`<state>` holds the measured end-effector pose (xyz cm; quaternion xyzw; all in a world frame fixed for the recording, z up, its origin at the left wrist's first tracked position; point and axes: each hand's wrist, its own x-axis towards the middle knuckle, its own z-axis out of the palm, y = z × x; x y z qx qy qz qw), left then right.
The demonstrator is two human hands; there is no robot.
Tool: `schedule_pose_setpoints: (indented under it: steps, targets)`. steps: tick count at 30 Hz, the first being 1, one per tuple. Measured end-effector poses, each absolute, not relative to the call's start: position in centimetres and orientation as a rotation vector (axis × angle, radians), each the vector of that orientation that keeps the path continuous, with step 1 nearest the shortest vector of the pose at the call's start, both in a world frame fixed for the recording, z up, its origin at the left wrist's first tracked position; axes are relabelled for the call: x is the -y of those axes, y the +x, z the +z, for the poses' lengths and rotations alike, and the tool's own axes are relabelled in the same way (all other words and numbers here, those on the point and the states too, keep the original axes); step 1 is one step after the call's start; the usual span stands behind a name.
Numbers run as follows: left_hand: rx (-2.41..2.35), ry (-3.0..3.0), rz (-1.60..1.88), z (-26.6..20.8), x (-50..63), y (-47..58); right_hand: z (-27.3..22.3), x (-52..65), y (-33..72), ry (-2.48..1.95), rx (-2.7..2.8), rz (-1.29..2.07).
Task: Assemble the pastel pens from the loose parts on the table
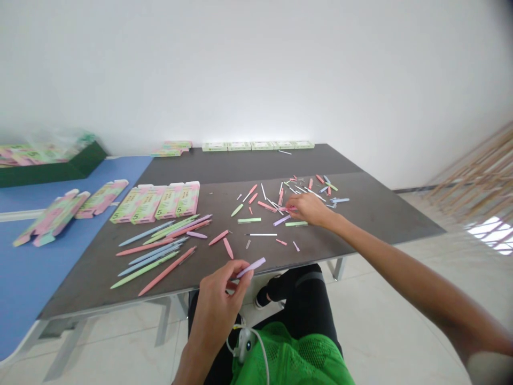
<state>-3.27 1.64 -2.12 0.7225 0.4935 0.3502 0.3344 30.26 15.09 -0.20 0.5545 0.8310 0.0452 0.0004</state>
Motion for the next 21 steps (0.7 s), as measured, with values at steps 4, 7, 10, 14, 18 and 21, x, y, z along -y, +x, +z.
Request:
schedule_pose_setpoints:
  steps: [4, 7, 10, 14, 18, 21]
  targets:
    - [-1.272, 1.879, 0.861, -2.1, -1.4, -3.8, -0.3, -17.8, 30.6, 1.9, -2.46, 0.151]
    - [-1.268, 1.88, 0.865, -2.4, -1.4, -4.1, -0.3, -19.5, 31.7, 2.069, -2.307, 0.114]
    - [-1.262, 1.878, 0.866, -2.6, -1.5, -4.2, -0.4, -20.5, 32.6, 2.177, -2.178, 0.01]
    - [-1.254, 1.888, 0.875, -2.6, -1.7, -3.9, -0.7, -21.8, 32.2, 2.243, -2.064, -0.135]
    - [-1.257, 1.882, 0.866, -2.3, -1.6, -3.6, -1.1, -23.8, 30.9, 2.307, -1.978, -0.188]
    - [-1.266, 1.88, 0.871, -2.2, -1.5, -3.6, -1.4, -24.8, 30.3, 2.326, -1.988, -0.19]
